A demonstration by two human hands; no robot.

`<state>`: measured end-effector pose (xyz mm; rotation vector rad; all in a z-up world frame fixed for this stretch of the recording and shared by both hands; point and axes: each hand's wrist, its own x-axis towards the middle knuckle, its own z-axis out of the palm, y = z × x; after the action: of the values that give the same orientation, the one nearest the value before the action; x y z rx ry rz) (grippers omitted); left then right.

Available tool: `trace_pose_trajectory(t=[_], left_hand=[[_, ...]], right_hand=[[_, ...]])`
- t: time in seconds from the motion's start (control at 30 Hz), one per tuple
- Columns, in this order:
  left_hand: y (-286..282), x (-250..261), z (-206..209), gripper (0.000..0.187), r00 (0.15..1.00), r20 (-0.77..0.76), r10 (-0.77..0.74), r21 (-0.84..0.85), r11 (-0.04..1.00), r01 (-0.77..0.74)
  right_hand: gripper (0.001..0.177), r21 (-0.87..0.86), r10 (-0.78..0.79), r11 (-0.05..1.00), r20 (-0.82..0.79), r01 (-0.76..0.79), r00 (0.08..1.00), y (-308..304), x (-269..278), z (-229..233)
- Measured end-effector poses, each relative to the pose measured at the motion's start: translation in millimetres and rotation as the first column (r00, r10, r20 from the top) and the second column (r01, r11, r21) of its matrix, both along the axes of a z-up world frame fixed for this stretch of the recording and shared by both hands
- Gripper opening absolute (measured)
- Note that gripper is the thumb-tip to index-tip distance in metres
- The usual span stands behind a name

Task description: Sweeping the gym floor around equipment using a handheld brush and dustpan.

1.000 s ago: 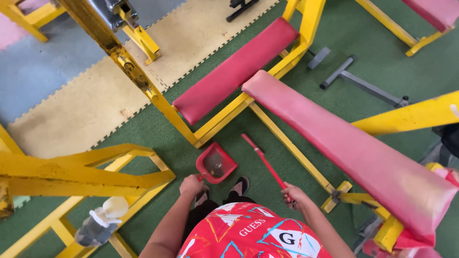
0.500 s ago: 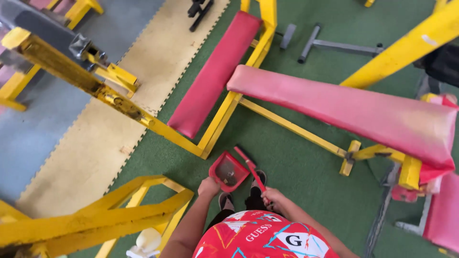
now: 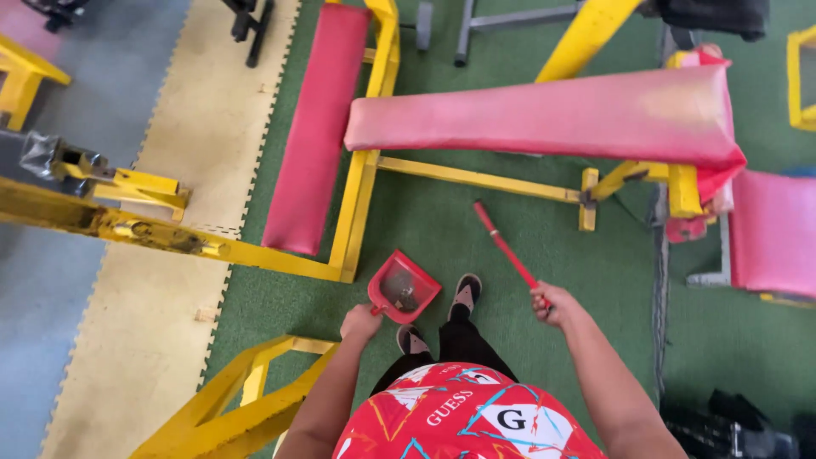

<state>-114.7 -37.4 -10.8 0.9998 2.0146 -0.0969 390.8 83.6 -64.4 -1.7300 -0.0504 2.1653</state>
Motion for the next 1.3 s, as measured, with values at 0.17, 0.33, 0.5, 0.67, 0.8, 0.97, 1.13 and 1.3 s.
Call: trace_pose_trajectory(t=[0.17, 0.33, 0.5, 0.67, 0.8, 0.97, 1.13, 1.3], left_hand=[[10, 5, -4, 0.042, 0.995, -0.01, -0.094, -0.016, 0.995, 0.094], [3, 14, -25, 0.04, 0.989, 0.013, -0.147, -0.032, 0.989, 0.148], [8, 19, -26, 0.038, 0.986, 0.002, -0.168, 0.012, 0.986, 0.168], [20, 24, -17, 0.042, 0.99, -0.004, -0.142, -0.025, 0.99, 0.142], [31, 41, -10, 0.048, 0.987, -0.03, -0.16, 0.009, 0.987, 0.161], [47, 78, -25, 0.051, 0.984, -0.028, -0.175, 0.063, 0.982, 0.177], [76, 126, -20, 0.053, 0.985, -0.015, -0.175, 0.067, 0.982, 0.175], [97, 168, -17, 0.053, 0.984, -0.016, -0.178, 0.005, 0.984, 0.178]], right_hand=[[0.015, 0.025, -0.2, 0.98, 0.071, 0.198, 0.977, 1, 3, -79], [0.016, 0.027, -0.231, 0.973, 0.134, 0.229, 0.964, -68, -77, -86], [0.014, -0.159, 0.119, 0.98, 0.0, -0.117, 0.993, -128, -152, -21], [0.024, -0.179, 0.09, 0.975, -0.221, -0.131, 0.971, -118, -94, 34], [0.053, -0.089, 0.019, 0.995, -0.26, -0.043, 0.966, -108, -11, 53], [0.041, -0.04, -0.048, 0.998, -0.085, 0.044, 0.995, -59, 68, 71], [0.018, 0.056, -0.238, 0.97, -0.002, 0.238, 0.971, -24, 151, -38], [0.021, -0.084, -0.409, 0.907, 0.062, 0.413, 0.911, -9, 150, -107]])
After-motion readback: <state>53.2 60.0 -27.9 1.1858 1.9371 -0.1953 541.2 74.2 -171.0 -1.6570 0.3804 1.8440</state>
